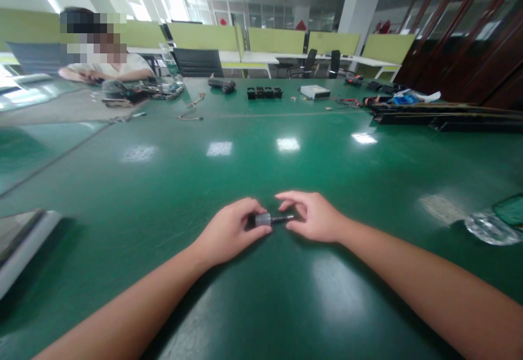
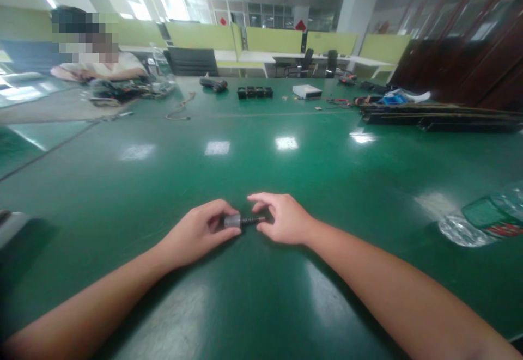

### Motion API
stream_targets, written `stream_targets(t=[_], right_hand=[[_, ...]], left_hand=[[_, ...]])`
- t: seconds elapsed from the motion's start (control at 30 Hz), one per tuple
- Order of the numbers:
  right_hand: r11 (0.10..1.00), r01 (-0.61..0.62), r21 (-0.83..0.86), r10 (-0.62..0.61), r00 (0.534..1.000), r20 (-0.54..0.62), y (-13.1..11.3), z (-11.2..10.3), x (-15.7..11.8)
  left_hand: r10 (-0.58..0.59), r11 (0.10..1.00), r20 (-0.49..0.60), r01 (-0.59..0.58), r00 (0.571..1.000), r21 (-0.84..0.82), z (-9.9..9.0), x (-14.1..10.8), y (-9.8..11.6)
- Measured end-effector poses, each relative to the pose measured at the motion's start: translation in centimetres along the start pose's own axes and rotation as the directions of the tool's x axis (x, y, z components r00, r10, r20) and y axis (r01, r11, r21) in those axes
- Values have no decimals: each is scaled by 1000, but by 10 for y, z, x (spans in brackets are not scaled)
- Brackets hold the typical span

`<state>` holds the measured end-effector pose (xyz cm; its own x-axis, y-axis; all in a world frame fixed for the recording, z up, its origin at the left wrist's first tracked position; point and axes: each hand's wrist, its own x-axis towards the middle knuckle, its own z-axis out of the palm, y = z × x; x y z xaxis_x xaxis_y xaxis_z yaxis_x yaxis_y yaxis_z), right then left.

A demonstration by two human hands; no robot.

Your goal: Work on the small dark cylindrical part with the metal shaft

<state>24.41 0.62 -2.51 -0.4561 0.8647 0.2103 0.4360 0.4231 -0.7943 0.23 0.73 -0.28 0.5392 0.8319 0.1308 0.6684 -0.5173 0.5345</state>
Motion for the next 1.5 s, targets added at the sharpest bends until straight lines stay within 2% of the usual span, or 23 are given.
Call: stream_targets(t=[0.13,0.57,1.5], right_hand=[[995,92,-45,-92,996,-14,3,2,1],[956,192,-221,-186,981,50,1,2,3],[961,190,-203,-179,981,73,-2,2,6]], left_hand=[[-3,1000,-1,3,1000,1,0,0,0],[-7,1000,-16,7,1000,2,1,0,0],[7,1000,-7,-7,1000,17,3,0,-1]])
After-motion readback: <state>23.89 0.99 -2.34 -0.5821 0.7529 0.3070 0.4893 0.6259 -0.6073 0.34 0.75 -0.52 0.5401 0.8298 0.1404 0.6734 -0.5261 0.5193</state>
